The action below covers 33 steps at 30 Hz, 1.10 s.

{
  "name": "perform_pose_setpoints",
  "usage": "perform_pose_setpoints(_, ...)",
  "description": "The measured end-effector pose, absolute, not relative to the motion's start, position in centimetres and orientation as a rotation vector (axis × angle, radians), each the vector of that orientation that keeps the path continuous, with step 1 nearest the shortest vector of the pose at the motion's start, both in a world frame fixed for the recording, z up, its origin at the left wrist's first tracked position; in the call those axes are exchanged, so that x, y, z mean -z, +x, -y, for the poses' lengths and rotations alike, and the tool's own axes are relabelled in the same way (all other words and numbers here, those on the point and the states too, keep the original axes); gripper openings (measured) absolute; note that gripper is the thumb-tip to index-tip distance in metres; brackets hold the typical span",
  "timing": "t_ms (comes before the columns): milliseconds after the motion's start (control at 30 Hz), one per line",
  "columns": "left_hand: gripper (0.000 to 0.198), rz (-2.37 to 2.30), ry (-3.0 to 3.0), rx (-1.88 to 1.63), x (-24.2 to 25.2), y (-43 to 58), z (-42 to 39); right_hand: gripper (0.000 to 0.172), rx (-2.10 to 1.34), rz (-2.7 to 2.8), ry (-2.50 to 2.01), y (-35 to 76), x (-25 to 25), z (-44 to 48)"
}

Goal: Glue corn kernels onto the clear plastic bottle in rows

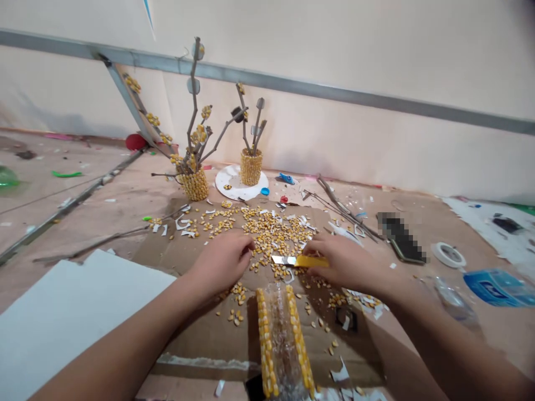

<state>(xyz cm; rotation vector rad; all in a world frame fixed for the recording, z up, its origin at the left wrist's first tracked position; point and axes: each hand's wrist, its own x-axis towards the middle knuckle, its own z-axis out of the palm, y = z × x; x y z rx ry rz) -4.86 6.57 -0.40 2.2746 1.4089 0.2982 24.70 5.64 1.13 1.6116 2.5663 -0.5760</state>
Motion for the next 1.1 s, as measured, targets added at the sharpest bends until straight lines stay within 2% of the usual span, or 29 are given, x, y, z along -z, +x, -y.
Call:
perform_pose_setpoints(133, 0.020, -1.398, 2.369, -0.228, 0.7, -4.7, -6.6, 0.014, 0.560, -2.468, 1.462, 23.2, -2.0, -6.6)
perform_pose_setpoints(233, 0.022, -1.390, 2.409, -0.174, 0.7, -4.8, -6.8, 0.003, 0.620, -2.492, 1.490, 23.3, -3.2, -7.4)
perform_pose_setpoints(367, 0.025, -1.380, 2.453, -0.121, 0.6, -4.9, -6.8, 0.011, 0.635, -2.623, 1.569, 23.6, -4.7, -7.9)
perform_pose_setpoints(567, 0.024, -1.372, 2.546, -0.056, 0.3, -4.7, -6.2, 0.010, 0.741, -2.677, 1.525, 24.0, -4.7, -8.2)
perform_pose_setpoints(1100, 0.019, -1.368, 2.582, -0.169, 2.0, -2.8, -6.8, 0.011, 0.888, -2.725, 1.475, 25.4, -4.6, -9.1)
